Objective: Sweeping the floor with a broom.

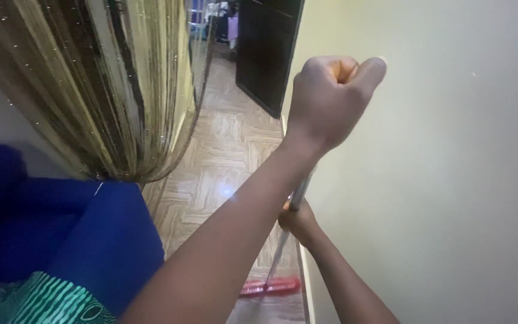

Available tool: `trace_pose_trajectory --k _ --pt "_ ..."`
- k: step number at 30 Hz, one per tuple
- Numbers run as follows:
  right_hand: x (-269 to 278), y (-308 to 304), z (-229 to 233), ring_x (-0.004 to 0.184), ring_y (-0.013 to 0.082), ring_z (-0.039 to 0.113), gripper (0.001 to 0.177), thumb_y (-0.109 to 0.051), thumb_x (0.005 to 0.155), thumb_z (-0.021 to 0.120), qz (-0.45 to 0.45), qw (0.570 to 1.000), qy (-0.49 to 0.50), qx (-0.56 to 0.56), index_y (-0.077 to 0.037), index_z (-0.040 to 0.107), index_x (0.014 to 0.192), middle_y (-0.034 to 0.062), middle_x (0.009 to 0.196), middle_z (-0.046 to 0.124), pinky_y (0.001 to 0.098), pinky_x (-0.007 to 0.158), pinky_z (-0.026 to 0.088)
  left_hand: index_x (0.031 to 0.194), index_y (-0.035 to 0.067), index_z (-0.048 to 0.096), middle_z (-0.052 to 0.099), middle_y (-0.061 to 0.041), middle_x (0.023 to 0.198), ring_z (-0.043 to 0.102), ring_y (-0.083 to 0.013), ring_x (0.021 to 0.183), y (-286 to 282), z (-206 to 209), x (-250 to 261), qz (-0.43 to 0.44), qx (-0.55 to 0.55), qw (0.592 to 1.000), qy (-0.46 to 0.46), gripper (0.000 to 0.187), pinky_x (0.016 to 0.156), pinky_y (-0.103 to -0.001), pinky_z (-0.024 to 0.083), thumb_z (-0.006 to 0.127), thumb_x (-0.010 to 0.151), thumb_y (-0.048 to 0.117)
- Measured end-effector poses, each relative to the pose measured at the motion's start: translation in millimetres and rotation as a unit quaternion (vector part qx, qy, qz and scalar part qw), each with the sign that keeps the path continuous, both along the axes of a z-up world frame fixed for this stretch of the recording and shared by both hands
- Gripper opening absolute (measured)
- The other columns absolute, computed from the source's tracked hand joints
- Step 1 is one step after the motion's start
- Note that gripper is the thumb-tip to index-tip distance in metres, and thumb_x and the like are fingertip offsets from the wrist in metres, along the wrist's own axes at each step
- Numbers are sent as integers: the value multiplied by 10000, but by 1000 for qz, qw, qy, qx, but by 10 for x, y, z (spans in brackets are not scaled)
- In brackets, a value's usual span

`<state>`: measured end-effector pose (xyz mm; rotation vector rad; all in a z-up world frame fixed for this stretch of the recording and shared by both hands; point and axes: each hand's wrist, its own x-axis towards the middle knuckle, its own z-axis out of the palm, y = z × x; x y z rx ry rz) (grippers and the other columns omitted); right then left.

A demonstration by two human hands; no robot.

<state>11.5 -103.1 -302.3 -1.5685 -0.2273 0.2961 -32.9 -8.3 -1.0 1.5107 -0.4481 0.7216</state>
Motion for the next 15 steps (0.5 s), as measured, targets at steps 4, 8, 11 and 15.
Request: trace_pose_trajectory --k 4,8,11,15 --pt "401 135 -353 580 181 537 133 -114 861 694 -10 999 -53 11 -12 610 882 78 705 586 356 508 410 467 102 399 384 55 440 352 -47 439 116 -127 -34 -8 29 999 15 544 418 -309 301 666 863 361" --pt "768 254 -502 931 221 603 312 -293 955 608 5 988 -153 -16 -32 575 1123 112 1028 632 402 757 486 456 103 436 379 53 429 355 -57 419 205 -436 50 -25 103 992 70 577 403 -312 297 680 883 404" --pt "966 485 -772 1047 227 583 371 -317 1000 586 81 981 -158 78 -36 529 1236 112 1140 607 421 869 473 465 83 418 363 34 432 356 -64 428 319 -780 124 -26 142 982 124 565 399 -319 316 688 865 377" --pt "1245 794 -1196 1201 233 556 455 -348 1059 556 174 950 -157 206 -43 469 1385 110 1290 573 448 1018 455 488 52 433 370 -8 429 366 -95 416 523 -1272 286 -5 198 963 181 490 410 -337 339 681 832 295"
